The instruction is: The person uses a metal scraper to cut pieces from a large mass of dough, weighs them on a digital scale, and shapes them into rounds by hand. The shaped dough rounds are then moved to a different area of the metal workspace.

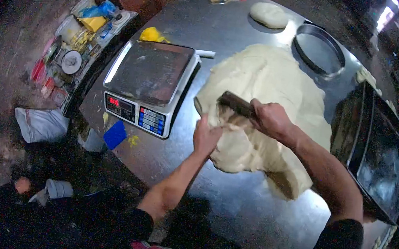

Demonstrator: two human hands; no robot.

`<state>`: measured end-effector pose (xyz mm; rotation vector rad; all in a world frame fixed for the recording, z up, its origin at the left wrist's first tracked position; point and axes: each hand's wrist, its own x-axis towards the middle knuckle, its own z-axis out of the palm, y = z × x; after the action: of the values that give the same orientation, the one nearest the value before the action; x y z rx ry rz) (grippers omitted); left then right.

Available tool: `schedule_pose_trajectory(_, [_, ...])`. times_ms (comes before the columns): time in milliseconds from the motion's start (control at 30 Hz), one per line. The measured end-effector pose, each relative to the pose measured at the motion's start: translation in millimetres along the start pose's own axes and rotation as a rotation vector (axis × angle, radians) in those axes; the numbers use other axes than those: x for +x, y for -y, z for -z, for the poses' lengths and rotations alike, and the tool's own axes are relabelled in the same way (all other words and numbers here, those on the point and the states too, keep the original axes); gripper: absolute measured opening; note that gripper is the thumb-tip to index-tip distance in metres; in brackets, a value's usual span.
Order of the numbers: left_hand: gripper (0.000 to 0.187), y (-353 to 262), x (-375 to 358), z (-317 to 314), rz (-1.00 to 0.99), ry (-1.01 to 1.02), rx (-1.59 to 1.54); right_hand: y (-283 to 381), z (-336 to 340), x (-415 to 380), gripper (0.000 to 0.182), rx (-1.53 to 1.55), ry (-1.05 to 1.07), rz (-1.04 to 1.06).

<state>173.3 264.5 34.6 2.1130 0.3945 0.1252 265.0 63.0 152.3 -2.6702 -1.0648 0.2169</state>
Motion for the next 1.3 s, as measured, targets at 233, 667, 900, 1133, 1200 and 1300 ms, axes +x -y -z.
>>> schedule_pose_trajectory(233, [0.041,39.9,-55.0,0.8,0.153,0.09,-0.391,40.1,-54.0,76.6,0.027,0.003,0.181,0.179])
schedule_pose_trajectory(667, [0.051,-20.9,-177.2,157.9,-0.194,0.284,0.38,53.2,-1.3,-30.9,0.03,0.392,-0.469,-0.147])
schedule_pose_trajectory(900, [0.079,-38.8,-7.2,47.6,-0.061,0.786,0.401,54.8,2.4,-122.3,0.034,0.181,-0.233,-0.485])
schedule_pose_trajectory(1133, [0.052,30.5,-38.0,57.6,-0.262,0.819,-0.101,29.4,-66.5,-54.8,0.034,0.319,0.105,-0.412])
schedule_pose_trajectory(1200, [0.047,26.4,-55.7,90.0,-0.25,0.839,-0.078,23.4,-93.6,-28.8,0.038,0.313,0.152,-0.169])
schedule_pose_trajectory(1300, [0.044,54.6,-83.8,129.9,-0.237,0.82,-0.185,77.4,-139.8,0.6,0.042,0.383,0.337,-0.088])
